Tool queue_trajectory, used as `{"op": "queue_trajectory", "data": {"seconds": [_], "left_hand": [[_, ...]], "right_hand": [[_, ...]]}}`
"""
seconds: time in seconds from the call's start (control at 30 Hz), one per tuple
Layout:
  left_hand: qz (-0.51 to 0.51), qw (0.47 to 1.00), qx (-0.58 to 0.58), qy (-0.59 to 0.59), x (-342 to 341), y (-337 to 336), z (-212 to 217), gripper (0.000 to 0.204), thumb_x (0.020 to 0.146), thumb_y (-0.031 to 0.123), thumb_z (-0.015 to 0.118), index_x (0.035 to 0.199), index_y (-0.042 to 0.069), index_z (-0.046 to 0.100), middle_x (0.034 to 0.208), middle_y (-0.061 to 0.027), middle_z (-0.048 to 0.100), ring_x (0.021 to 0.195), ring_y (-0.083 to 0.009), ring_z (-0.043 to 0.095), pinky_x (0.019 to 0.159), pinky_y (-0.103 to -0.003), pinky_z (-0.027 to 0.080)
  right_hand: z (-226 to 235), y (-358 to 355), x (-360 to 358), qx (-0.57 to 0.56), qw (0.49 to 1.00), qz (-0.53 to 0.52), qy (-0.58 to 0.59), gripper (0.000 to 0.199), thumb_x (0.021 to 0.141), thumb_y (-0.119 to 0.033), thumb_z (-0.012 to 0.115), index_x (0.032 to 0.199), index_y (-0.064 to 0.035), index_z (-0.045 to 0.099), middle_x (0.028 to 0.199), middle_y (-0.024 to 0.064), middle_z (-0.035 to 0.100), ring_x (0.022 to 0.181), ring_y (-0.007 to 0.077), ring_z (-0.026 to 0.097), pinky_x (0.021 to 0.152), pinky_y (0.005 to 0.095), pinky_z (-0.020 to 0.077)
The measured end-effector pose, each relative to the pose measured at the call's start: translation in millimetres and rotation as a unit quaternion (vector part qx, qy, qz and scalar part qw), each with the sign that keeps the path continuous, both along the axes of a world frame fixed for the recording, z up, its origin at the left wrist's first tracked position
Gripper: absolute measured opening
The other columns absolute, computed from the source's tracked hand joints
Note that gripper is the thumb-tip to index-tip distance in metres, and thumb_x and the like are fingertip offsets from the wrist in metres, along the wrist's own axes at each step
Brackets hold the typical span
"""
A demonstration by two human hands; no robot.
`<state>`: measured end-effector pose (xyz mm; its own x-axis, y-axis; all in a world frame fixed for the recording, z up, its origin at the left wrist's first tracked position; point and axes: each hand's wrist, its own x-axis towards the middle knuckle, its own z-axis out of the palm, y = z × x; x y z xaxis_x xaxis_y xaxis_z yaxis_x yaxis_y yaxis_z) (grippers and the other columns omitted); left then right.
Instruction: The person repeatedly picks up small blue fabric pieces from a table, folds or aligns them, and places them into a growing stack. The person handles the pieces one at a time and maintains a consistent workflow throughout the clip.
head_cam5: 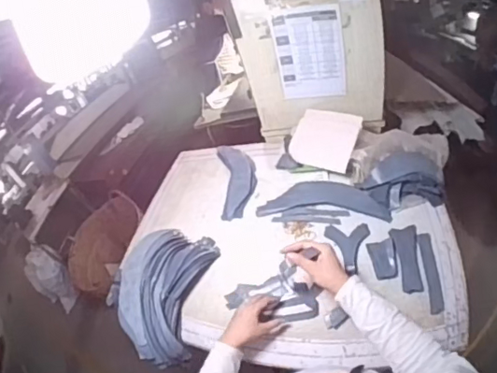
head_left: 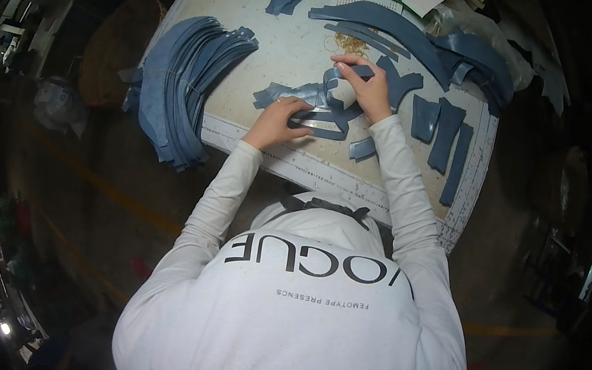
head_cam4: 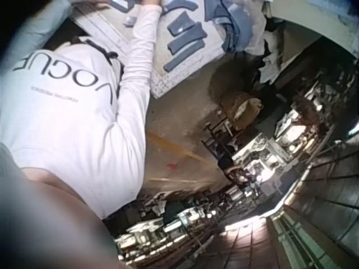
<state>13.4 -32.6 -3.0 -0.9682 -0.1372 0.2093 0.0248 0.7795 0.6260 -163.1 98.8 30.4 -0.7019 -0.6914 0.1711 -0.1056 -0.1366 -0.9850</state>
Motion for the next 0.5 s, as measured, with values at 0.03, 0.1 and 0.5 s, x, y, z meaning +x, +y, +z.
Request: {"op": "queue_trajectory", "data": {"seconds": [0.03,0.1,0.5], "left_hand": [[0.001,0.999,0.002,-0.036,-0.7,9.9,-7.3,0.058,0.06,0.032,0.079,0.11,0.009,0.06,0.104,-0.0108,0.058,0.098,-0.0275,0.056,0.083,-0.037,0.043],[0.039,0.995,-0.036,-0.082,-2.4,27.3,-18.3,0.054,0.06,0.03,0.077,0.106,0.009,0.06,0.101,-0.0103,0.057,0.098,-0.0282,0.054,0.084,-0.04,0.04],[0.022,0.813,0.533,-0.232,1.6,12.2,5.7,0.038,0.079,0.026,0.071,0.103,0.003,0.054,0.072,0.0034,0.057,0.063,-0.0055,0.049,0.056,-0.023,0.038]], "right_hand": [[-3.2,-1.0,-6.8,-0.04,0.996,0.008,-0.074,0.014,0.083,-0.008,0.063,0.095,-0.0041,0.069,0.098,0.0058,0.067,0.087,0.0125,0.063,0.077,0.0223,0.0478],[-11.9,-3.7,-20.2,-0.136,0.979,0.027,-0.147,0.018,0.086,-0.005,0.059,0.103,-0.001,0.066,0.103,0.0065,0.065,0.094,0.0136,0.061,0.082,0.0223,0.0472],[-16.0,49.1,44.3,0.201,0.88,0.21,0.375,0.064,0.069,-0.026,0.075,0.127,-0.0147,0.052,0.129,0.0141,0.05,0.12,0.0305,0.045,0.098,0.0409,0.0364]]}}
